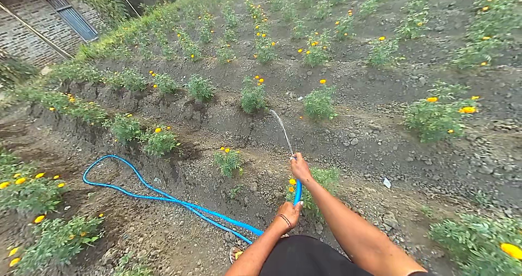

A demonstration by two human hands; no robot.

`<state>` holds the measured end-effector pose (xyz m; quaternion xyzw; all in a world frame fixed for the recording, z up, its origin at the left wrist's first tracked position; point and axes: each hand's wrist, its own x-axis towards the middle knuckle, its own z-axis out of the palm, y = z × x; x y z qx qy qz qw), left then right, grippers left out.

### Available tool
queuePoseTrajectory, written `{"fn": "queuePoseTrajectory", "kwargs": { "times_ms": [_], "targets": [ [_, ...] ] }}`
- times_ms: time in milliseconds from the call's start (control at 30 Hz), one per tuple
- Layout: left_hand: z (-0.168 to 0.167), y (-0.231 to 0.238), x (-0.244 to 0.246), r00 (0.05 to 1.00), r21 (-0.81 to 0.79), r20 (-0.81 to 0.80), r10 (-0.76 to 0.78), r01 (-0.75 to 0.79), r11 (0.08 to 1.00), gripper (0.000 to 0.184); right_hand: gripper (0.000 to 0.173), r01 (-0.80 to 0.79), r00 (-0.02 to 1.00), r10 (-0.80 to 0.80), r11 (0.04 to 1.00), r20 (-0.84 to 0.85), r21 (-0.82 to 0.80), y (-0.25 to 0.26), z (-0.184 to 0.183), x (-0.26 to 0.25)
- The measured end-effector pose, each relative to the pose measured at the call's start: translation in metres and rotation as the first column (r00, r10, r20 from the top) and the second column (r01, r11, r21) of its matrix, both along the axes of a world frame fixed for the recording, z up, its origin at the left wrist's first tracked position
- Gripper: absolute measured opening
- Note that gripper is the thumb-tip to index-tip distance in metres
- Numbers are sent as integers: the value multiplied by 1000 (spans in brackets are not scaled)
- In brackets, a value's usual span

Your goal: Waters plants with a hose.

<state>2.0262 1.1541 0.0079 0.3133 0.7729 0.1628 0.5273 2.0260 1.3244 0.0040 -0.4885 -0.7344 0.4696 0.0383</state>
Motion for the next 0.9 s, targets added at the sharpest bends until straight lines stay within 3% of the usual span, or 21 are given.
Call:
{"fn": "queuePoseTrajectory", "kwargs": {
  "times_ms": [900],
  "targets": [
    [6,-6,0,999,4,25,39,-39,999,64,36,-54,998,54,999,38,-10,-6,0,-9]
  ]
}}
